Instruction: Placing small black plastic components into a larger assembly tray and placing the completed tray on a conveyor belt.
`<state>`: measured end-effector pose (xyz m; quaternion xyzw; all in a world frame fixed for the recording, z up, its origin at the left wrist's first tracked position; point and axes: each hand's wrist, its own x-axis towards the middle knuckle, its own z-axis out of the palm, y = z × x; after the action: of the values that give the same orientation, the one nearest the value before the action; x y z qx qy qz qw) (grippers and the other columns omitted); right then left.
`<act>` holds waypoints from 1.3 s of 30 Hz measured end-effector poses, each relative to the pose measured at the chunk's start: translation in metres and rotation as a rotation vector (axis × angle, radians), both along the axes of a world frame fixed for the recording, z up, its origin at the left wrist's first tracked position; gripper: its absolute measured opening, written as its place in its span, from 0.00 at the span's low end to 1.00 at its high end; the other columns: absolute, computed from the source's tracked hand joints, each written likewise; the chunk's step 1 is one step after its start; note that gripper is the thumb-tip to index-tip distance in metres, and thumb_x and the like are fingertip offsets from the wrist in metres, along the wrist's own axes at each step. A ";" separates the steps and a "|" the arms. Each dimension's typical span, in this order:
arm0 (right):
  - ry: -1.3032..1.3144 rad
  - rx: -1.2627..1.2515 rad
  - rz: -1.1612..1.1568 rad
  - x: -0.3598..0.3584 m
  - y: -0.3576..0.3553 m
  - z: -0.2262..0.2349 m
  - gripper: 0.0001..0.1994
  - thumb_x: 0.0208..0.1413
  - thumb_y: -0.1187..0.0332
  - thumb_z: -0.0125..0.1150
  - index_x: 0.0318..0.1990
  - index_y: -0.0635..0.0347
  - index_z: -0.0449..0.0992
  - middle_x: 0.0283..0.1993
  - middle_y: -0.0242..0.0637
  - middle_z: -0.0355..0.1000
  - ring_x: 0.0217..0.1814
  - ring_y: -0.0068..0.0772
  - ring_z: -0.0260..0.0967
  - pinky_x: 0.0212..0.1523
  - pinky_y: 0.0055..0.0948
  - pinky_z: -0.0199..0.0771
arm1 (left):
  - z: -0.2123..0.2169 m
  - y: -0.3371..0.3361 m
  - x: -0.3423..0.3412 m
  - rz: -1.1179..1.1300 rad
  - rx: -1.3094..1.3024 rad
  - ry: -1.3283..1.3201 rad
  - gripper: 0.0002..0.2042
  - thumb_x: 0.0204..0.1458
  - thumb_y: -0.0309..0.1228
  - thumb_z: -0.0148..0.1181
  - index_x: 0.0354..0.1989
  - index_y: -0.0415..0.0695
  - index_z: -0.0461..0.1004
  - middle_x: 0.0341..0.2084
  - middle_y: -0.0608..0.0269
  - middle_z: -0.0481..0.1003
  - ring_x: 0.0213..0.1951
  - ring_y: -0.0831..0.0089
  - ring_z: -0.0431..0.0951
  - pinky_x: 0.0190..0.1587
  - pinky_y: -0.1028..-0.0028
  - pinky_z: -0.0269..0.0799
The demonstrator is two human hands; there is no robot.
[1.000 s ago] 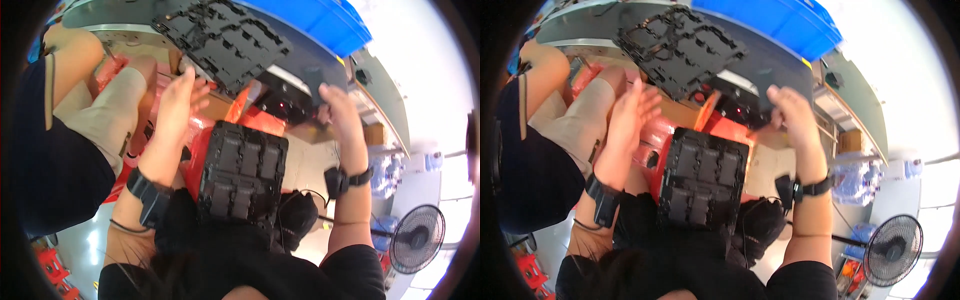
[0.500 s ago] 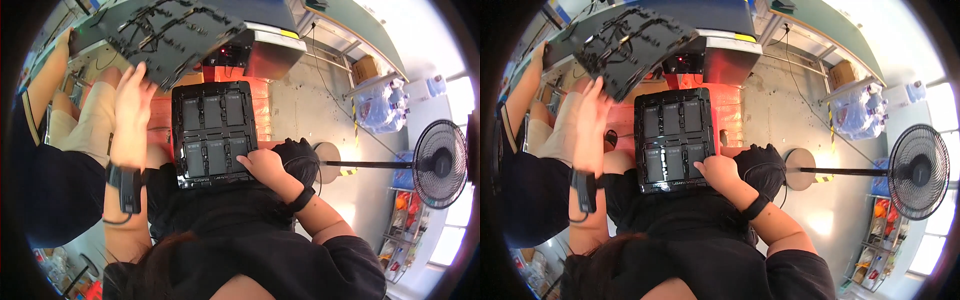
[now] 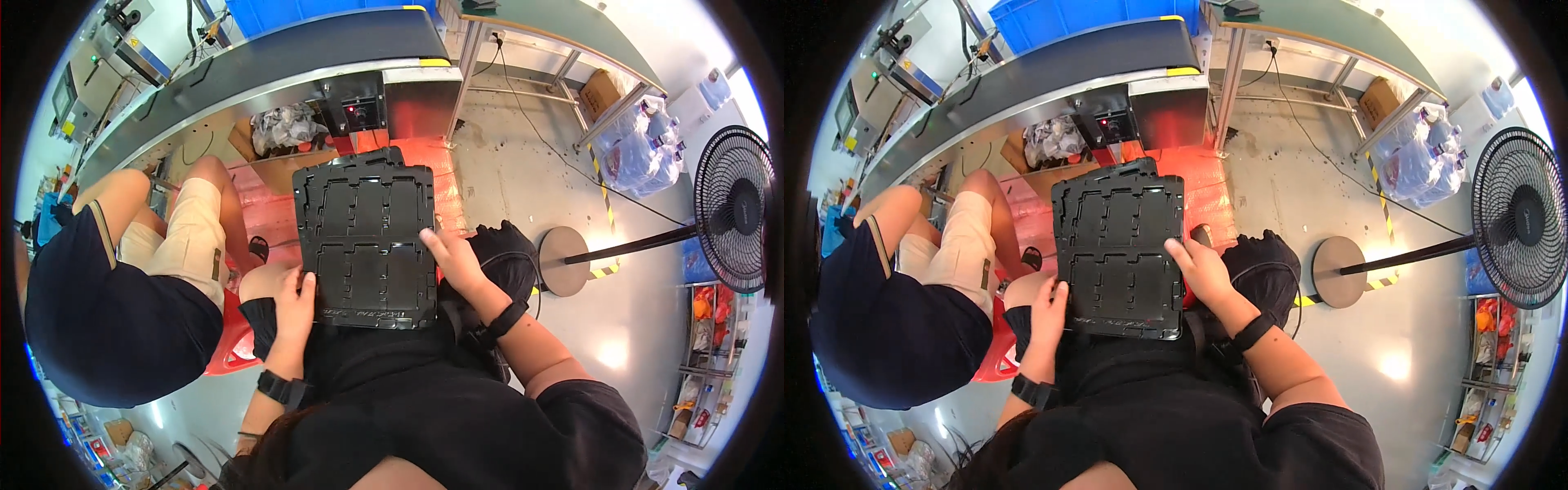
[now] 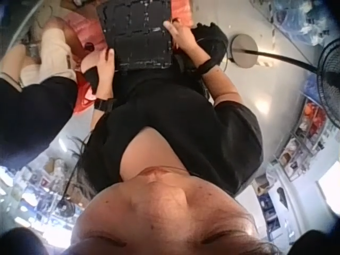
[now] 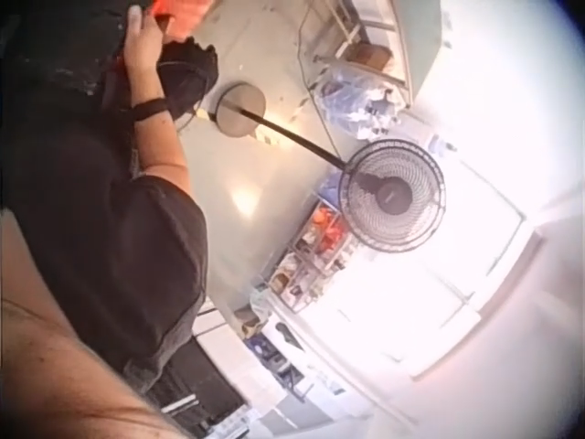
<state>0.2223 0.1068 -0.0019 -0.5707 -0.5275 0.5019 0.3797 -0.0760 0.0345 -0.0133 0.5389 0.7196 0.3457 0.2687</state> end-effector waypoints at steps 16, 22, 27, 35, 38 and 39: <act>-0.522 -0.294 0.301 -0.008 0.073 0.004 0.39 0.50 0.32 0.43 0.32 0.70 0.77 0.34 0.58 0.73 0.43 0.53 0.71 0.44 0.41 0.68 | -0.003 0.021 0.010 -0.012 -0.028 0.003 0.19 0.56 0.32 0.51 0.54 0.38 0.65 0.45 0.46 0.70 0.49 0.54 0.69 0.54 0.65 0.62; -0.478 -0.130 0.211 -0.003 0.063 -0.036 0.36 0.53 0.37 0.45 0.33 0.70 0.77 0.34 0.59 0.73 0.44 0.55 0.70 0.45 0.40 0.68 | 0.006 0.008 -0.004 -0.032 -0.041 -0.045 0.19 0.56 0.33 0.51 0.54 0.40 0.65 0.46 0.45 0.70 0.51 0.54 0.69 0.55 0.65 0.61; -0.846 -0.066 0.775 0.003 0.096 0.075 0.29 0.55 0.42 0.48 0.37 0.66 0.77 0.37 0.52 0.74 0.42 0.49 0.71 0.44 0.39 0.69 | 0.009 0.009 -0.061 0.086 0.211 0.435 0.15 0.51 0.29 0.55 0.47 0.37 0.70 0.47 0.47 0.68 0.53 0.50 0.65 0.56 0.60 0.60; -0.685 0.451 0.449 -0.085 0.264 0.217 0.23 0.54 0.49 0.56 0.26 0.65 0.72 0.21 0.34 0.68 0.22 0.23 0.64 0.24 0.26 0.66 | 0.079 0.133 -0.087 0.077 0.522 0.198 0.11 0.54 0.26 0.52 0.43 0.36 0.70 0.41 0.49 0.70 0.45 0.54 0.70 0.50 0.63 0.65; -0.862 0.247 0.352 -0.130 0.324 0.231 0.28 0.52 0.45 0.52 0.40 0.69 0.76 0.42 0.55 0.73 0.46 0.53 0.71 0.46 0.42 0.69 | 0.154 0.200 -0.073 0.097 0.663 0.245 0.08 0.55 0.28 0.51 0.38 0.37 0.73 0.33 0.53 0.73 0.38 0.56 0.73 0.43 0.65 0.68; -0.963 0.270 0.279 -0.135 0.344 0.222 0.28 0.53 0.46 0.52 0.43 0.67 0.75 0.45 0.54 0.72 0.49 0.53 0.69 0.49 0.42 0.68 | 0.167 0.227 -0.072 0.083 0.712 0.318 0.08 0.55 0.29 0.51 0.36 0.38 0.73 0.31 0.53 0.73 0.37 0.55 0.73 0.41 0.64 0.68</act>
<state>0.0877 0.4512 0.2205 -0.6071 -0.7735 0.1557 0.0939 -0.1479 0.2614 0.1533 0.6155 0.6086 0.4967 -0.0641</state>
